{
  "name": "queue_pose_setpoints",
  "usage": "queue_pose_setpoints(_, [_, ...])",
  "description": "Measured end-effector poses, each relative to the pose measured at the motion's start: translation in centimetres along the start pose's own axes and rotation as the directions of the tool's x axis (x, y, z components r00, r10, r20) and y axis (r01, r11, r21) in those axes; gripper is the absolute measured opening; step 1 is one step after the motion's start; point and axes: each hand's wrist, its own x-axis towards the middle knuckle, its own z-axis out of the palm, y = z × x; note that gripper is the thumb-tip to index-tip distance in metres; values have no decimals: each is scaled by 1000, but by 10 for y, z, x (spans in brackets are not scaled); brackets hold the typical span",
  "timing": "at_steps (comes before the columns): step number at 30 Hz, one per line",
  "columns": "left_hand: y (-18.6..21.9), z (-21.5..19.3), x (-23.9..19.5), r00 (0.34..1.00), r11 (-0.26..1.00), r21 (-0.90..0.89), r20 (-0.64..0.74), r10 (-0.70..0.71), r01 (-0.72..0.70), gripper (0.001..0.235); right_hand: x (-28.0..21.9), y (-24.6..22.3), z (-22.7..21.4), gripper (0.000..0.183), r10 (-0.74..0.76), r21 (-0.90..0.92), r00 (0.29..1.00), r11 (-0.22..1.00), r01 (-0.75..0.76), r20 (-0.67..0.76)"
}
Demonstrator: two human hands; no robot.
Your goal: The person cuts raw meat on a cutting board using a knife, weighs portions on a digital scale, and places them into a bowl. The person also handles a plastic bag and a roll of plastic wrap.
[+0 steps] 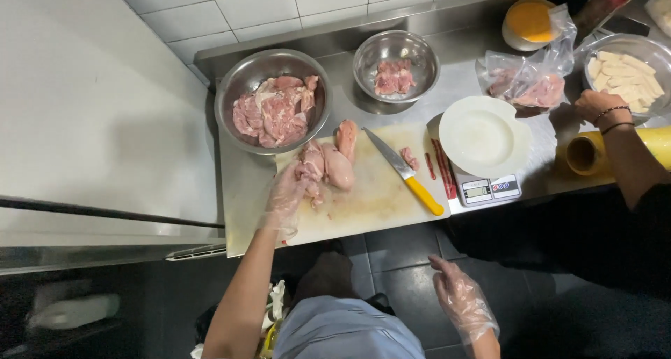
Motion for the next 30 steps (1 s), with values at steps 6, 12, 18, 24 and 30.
queue_pose_setpoints(6, [36,-45,20,984,902,427,-121,128,-65,22,-6,21,6,49,-55,23,997,998,57,-49])
queue_pose_setpoints(12, [77,-79,123,971,652,724,-218,-94,226,26,-4,-56,-28,47,278,102,959,954,-283,58])
queue_pose_setpoints(18, [78,-68,179,968,462,853,-185,-170,244,87,22,-117,-20,49,407,54,912,911,-410,56])
queue_pose_setpoints(24, [-3,-86,220,945,561,762,-239,-222,324,37,42,-102,32,59,314,89,947,947,-309,-59])
queue_pose_setpoints(30, [146,-99,187,816,740,373,-93,-571,560,64,45,-169,7,57,459,-7,887,888,-459,58])
